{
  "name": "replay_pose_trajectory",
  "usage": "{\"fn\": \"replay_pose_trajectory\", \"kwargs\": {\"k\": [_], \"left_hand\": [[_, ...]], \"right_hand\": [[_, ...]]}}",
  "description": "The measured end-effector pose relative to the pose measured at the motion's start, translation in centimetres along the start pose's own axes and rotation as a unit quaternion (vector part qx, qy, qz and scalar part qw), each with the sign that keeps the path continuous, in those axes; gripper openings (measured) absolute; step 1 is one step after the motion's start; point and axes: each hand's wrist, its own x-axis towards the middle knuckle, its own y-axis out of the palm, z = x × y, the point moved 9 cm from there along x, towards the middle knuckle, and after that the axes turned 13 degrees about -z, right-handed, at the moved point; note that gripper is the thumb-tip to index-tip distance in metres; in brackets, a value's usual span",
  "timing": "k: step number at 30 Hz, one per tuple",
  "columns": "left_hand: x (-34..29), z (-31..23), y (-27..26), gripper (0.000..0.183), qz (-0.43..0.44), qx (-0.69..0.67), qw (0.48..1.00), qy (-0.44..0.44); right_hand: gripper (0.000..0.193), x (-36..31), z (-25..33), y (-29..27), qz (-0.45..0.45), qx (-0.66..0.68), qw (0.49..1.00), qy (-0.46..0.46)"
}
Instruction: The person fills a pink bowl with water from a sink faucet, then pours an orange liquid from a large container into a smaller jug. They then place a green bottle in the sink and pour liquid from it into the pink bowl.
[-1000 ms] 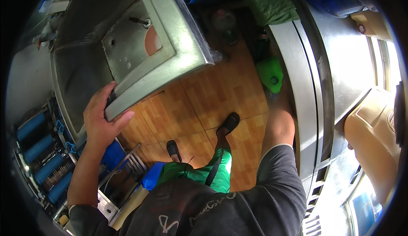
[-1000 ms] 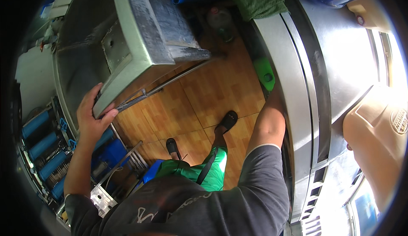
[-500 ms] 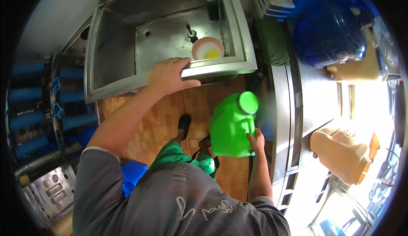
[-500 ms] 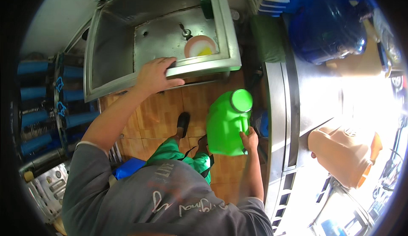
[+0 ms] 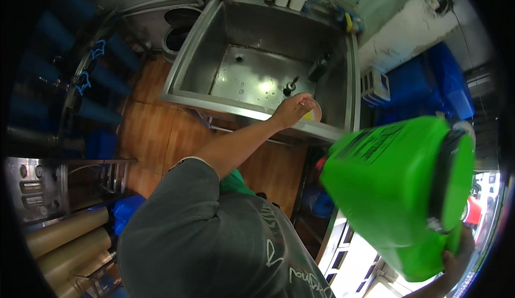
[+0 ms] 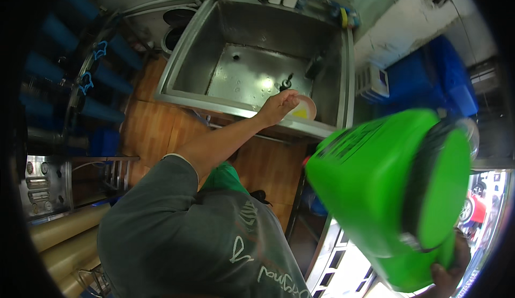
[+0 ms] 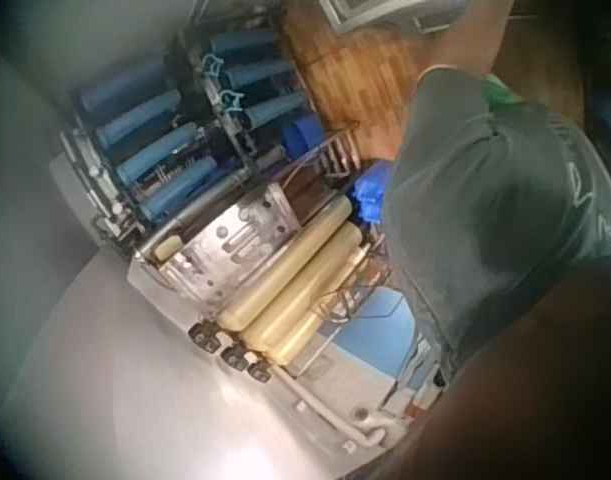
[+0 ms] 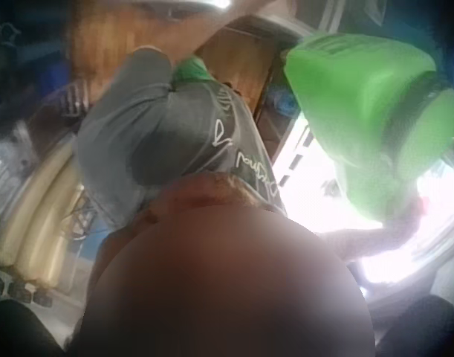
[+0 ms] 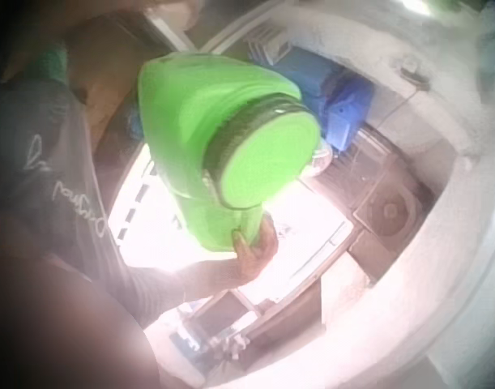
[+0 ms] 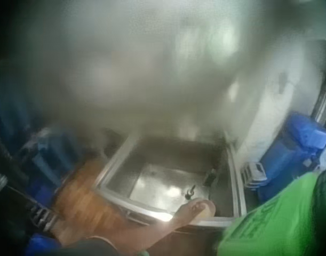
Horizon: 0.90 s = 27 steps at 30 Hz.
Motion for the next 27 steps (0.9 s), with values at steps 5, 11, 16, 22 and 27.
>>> {"fn": "replay_pose_trajectory", "kwargs": {"k": [5,11,16,22,27], "left_hand": [[2.7,-0.6,-10.8,0.051,-0.063,-0.086,0.993,-0.058],[3.2,-6.3,-26.4,0.05,-0.114,0.044,0.99,0.075],[2.9,-6.6,-28.7,0.088,-0.081,0.195,0.973,0.09],[3.4,1.2,-26.8,0.091,0.002,0.424,0.904,0.053],[5.4,3.0,-31.1,0.066,-0.045,0.456,0.885,0.086]], "right_hand": [[0.067,8.0,8.8,5.1,-0.052,0.036,0.997,-0.039],[0.048,20.0,14.5,25.6,-0.103,0.12,0.984,-0.088],[0.053,26.0,14.7,48.4,-0.143,0.122,0.98,-0.062],[0.068,18.5,13.4,70.2,-0.026,0.526,0.77,0.361],[0.069,18.3,16.7,71.7,0.243,0.377,0.875,0.182]]}}
